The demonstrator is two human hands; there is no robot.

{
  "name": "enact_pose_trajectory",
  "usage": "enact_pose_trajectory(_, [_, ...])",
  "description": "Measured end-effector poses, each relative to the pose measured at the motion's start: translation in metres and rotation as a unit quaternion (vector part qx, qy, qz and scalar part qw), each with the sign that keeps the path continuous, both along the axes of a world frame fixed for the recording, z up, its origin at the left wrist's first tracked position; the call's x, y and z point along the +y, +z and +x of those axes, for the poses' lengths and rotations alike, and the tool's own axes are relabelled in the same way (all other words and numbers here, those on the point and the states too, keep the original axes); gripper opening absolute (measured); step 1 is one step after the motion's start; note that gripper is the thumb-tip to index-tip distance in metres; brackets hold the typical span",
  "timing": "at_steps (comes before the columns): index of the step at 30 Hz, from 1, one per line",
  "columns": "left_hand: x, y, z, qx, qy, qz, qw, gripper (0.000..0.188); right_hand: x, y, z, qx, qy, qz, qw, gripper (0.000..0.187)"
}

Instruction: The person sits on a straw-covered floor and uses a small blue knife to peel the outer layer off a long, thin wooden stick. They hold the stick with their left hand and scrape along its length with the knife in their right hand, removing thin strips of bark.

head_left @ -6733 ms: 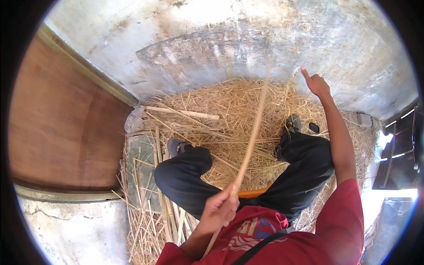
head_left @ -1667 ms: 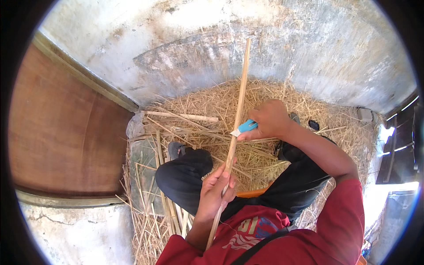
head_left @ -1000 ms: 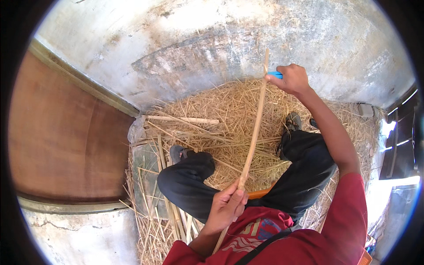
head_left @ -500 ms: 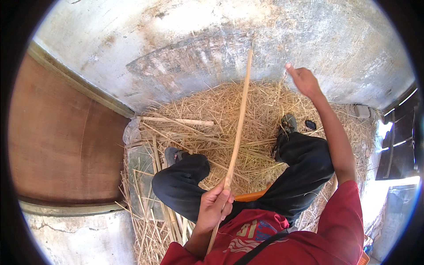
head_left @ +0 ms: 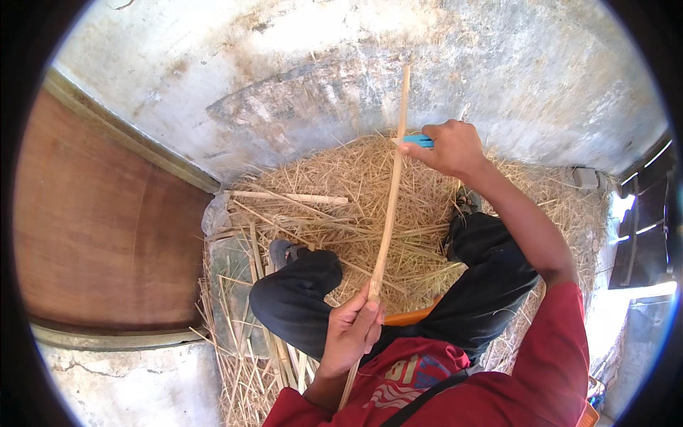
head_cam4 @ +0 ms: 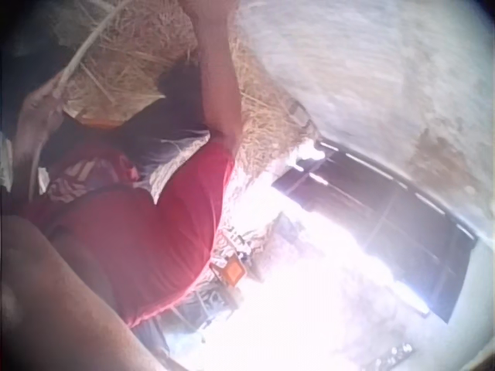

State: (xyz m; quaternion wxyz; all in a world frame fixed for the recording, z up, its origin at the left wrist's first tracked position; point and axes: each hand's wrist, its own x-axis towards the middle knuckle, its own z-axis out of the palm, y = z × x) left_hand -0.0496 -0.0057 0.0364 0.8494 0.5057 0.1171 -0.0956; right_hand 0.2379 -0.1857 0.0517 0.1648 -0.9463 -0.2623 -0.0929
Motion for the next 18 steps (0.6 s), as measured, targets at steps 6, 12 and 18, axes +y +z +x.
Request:
enact_pose_trajectory(6, [0.004,-0.001,0.000,-0.009,0.023,0.069,0.997,0.042,0.014,-0.008,-0.046,-0.026,0.109,-0.068,0.991,0.067])
enact_pose_trajectory(12, [-0.003,0.000,-0.011,0.006,-0.022,0.094,0.995,0.045,-0.015,-0.028,0.018,-0.127,0.072,-0.011,0.989,0.073])
enact_pose_trajectory(18, [-0.008,-0.003,-0.018,0.000,-0.048,0.093,0.994,0.044,-0.039,-0.031,0.068,-0.144,-0.028,-0.033,0.989,0.074])
